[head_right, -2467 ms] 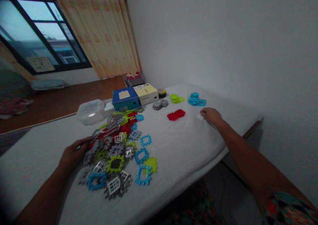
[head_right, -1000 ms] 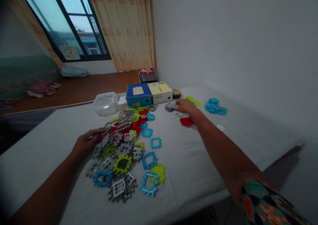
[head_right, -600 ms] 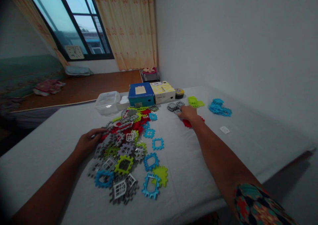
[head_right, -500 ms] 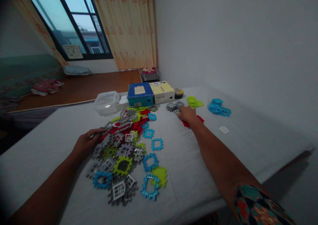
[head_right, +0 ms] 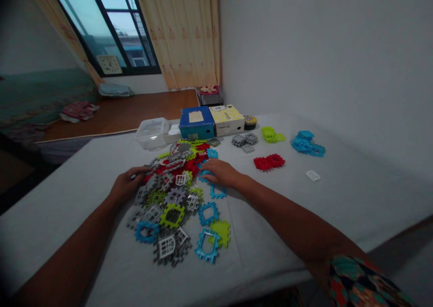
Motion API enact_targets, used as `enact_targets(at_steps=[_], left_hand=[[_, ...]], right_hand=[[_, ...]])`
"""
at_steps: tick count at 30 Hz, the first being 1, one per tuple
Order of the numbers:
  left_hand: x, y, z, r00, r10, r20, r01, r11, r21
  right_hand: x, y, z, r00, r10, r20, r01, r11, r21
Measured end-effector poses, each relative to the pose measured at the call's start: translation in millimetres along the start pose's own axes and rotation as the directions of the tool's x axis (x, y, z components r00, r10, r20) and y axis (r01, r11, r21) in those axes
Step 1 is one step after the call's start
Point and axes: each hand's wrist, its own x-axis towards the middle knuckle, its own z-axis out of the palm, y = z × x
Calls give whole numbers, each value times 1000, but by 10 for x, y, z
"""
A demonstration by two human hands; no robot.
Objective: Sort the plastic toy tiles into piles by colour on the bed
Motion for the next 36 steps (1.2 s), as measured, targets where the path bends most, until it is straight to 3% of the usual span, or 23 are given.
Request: enact_targets(at_steps=[4,9,15,22,29,32,36], left_hand=[[-9,17,5,1000,7,2,-7,1000,5],[-20,34,21,1000,-17,-7,17,1000,-9],[-24,65,3,1000,-10,6,10,1000,-3],[-2,48,-2,999,-28,24,28,1000,14],[-13,52,-12,1000,5,20,-6,1000,6],[-10,32,-7,1000,8,24,-7,1000,-10],[5,11,6,1000,-19,14,19,1000,-10]], right_hand=[[38,-483,76,985,-171,16,168,977,133],[33,-807,252,952,-263,160,262,965,28],[23,-628,257,958,-235,165,230,972,49],[2,-497,165,993,-92,72,77,978,192],[-10,-314,131,994,75,80,-95,950,297],[-21,-219,45,986,146,79,-165,917,363],[-42,4,-134,960,239,147,-280,808,519]])
